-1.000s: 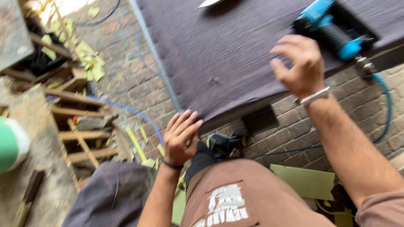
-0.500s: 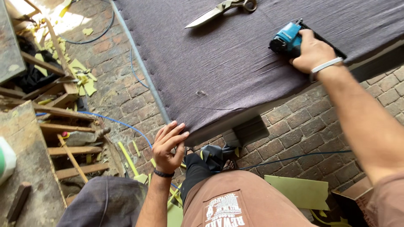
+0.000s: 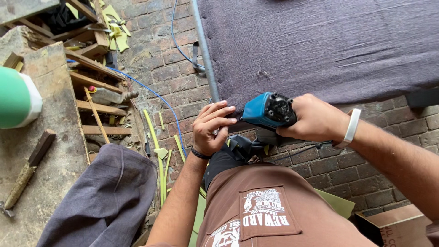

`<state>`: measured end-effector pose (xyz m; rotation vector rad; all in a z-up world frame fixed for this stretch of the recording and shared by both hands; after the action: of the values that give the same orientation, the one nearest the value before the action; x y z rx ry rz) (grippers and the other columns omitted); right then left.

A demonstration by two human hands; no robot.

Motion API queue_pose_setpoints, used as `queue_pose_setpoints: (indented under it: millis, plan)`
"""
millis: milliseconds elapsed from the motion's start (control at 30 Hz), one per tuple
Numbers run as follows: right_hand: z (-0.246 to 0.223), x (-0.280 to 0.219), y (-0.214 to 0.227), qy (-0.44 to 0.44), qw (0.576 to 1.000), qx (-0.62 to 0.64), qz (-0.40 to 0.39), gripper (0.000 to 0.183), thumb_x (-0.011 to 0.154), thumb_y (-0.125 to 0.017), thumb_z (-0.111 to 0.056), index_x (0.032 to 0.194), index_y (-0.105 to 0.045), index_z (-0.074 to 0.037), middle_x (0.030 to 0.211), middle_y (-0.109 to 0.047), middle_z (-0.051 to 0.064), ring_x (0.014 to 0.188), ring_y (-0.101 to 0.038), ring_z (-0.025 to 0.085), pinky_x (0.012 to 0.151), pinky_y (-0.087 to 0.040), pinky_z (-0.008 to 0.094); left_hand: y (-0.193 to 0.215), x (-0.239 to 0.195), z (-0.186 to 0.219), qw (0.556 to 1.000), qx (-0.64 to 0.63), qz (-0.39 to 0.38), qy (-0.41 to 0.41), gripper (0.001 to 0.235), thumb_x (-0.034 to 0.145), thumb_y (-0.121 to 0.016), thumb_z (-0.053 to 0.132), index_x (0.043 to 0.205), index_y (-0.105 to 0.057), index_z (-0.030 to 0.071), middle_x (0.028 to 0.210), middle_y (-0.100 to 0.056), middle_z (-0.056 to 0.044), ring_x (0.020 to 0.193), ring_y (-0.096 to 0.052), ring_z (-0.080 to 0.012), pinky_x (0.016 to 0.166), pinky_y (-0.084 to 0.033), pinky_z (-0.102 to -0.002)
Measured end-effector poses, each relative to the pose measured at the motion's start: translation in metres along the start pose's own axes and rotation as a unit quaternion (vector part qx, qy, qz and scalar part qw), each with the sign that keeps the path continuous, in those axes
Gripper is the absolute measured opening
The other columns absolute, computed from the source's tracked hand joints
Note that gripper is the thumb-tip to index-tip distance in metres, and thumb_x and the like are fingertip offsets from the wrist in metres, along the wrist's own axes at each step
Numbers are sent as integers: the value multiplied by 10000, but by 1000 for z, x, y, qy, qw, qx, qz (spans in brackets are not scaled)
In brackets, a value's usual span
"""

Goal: The person staples gray fabric onto a rectangular foam cushion using a pneumatic staple gun. They smooth the fabric, pull it taut, and drive staples along the edges. The person then trims excess fabric with scissors and inspects the finished cushion.

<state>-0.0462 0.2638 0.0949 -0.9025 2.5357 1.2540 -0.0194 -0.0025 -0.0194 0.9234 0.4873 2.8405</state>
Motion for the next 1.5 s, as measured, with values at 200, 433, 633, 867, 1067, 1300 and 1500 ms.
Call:
queue_pose_setpoints:
  millis: [200, 433, 633, 867, 1067, 1300, 1500]
  plan:
    - [-11, 9, -2, -26, 997, -65, -39, 304, 720, -806, -288, 851, -728, -25, 747, -749, 191, 703, -744, 362, 651, -575, 436, -7, -9, -8, 999, -37, 27, 13, 228, 771, -610, 17, 917, -777, 70, 1178, -766, -118, 1293, -663, -314, 1162, -479, -476]
    - [-25, 11, -7, -50, 991, -109, -54, 293, 736, -809, -287, 897, -739, -52, 745, -738, 205, 727, -720, 397, 643, -575, 449, 0, -22, -36, 942, -276, 160, 100, 218, 875, -506, 28, 890, -717, -27, 1050, -765, -166, 1149, -710, -298, 1070, -563, -440]
    - [-39, 12, -8, -37, 996, -65, -54, 319, 751, -801, -319, 872, -723, -35, 706, -734, 192, 649, -735, 365, 623, -571, 444, 22, -29, -53, 920, -267, 242, 155, 221, 945, -485, 28, 919, -691, -48, 941, -735, -152, 928, -712, -219, 903, -584, -356]
    - [-52, 18, -5, -69, 987, -121, -75, 345, 779, -790, -368, 832, -736, -31, 695, -731, 194, 667, -729, 374, 640, -571, 451, 21, -29, -55, 900, -267, 282, 199, 225, 984, -486, 45, 952, -687, -50, 892, -715, -129, 817, -682, -174, 795, -570, -309]
    - [-53, 28, -2, -109, 989, -93, -48, 304, 774, -793, -330, 829, -749, -35, 697, -731, 203, 665, -723, 384, 649, -573, 455, 26, -20, -62, 865, -296, 348, 206, 216, 1021, -494, 54, 1004, -682, -50, 829, -675, -108, 769, -648, -171, 781, -567, -313]
    - [-22, -14, -3, -109, 987, 33, 112, 326, 752, -844, -350, 905, -753, -77, 716, -756, 119, 655, -703, 255, 662, -575, 396, 35, 33, -49, 903, -267, 246, 228, 216, 1023, -512, 74, 1031, -696, -38, 825, -687, -88, 761, -642, -153, 737, -538, -279]
    - [47, -104, -31, -147, 914, 118, 360, 320, 750, -825, -327, 925, -754, -69, 720, -757, 79, 633, -694, 181, 637, -576, 355, -26, 112, -3, 965, -152, -60, 207, 222, 983, -638, 158, 1107, -730, -2, 994, -757, -106, 922, -722, -192, 847, -577, -311]
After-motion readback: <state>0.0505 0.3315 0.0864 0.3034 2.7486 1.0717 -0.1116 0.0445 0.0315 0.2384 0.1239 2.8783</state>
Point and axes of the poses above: each hand's wrist, its own x-axis towards the middle knuckle, its own y-axis out of the back of the hand, z = x × y, the point moved 2 cm from there along x, towards the middle knuckle
